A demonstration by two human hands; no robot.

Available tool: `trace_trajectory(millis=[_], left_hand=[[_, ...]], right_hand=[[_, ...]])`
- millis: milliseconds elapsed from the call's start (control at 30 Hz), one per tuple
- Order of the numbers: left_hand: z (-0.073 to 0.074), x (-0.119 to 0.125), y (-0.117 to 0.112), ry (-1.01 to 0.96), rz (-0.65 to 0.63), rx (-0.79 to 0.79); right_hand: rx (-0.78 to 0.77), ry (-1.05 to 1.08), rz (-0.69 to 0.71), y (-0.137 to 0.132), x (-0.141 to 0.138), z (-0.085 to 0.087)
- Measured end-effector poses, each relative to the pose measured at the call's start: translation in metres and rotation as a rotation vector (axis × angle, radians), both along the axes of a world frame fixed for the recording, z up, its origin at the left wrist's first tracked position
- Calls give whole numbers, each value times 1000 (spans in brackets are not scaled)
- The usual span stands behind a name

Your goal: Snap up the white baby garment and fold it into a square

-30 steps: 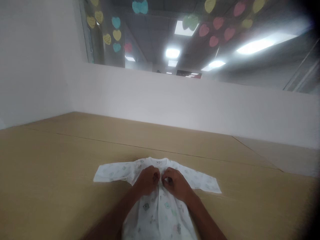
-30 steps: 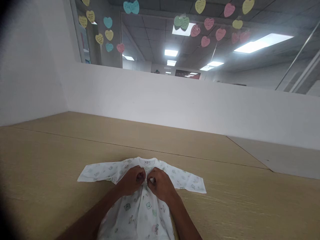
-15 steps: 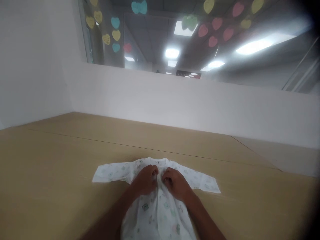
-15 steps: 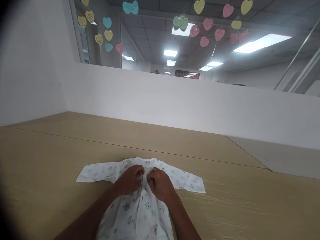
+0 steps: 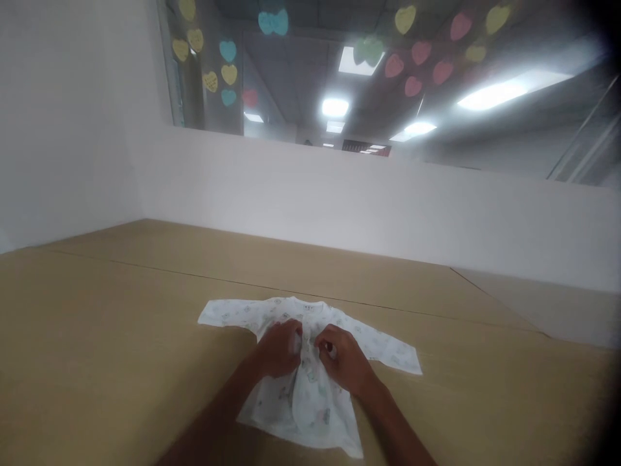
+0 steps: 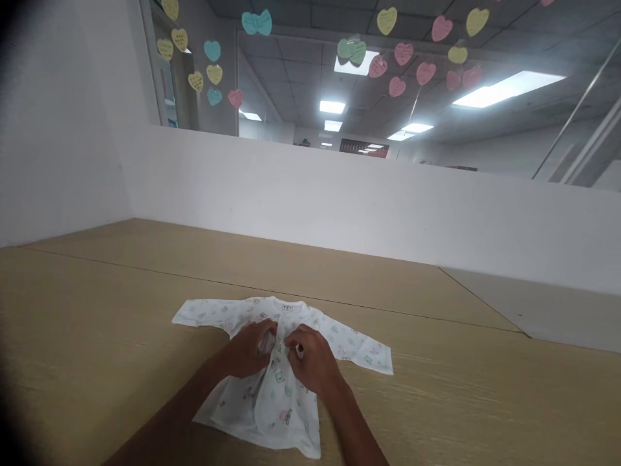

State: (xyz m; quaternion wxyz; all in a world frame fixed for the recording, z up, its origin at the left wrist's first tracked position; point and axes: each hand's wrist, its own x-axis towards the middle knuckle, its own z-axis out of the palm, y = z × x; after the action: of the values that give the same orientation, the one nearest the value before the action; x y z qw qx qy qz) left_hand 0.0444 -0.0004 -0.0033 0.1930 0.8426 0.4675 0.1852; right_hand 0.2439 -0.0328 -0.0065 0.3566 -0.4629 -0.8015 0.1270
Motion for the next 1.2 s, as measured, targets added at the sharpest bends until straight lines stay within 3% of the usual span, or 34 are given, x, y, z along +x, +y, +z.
trace_trajectory(millis=[200,533,833,1000,1200], left_hand=[[14,1,-4,-28,-53,-18],[-1,2,-1,-106,-56,-143],[16,1,-6,-7,-190,-105],[12,-3,-3,-48,-236,-216],[11,-4,2,-110,-194,-323]], right_hand=[[-117,-37,123,-7,-6,3],[-155,-45,126,-6,-2,3],[-150,-18,134,-9,-4,8],[-172,61,171,-11,-5,12],[-237,137,129,-9,-9,8]])
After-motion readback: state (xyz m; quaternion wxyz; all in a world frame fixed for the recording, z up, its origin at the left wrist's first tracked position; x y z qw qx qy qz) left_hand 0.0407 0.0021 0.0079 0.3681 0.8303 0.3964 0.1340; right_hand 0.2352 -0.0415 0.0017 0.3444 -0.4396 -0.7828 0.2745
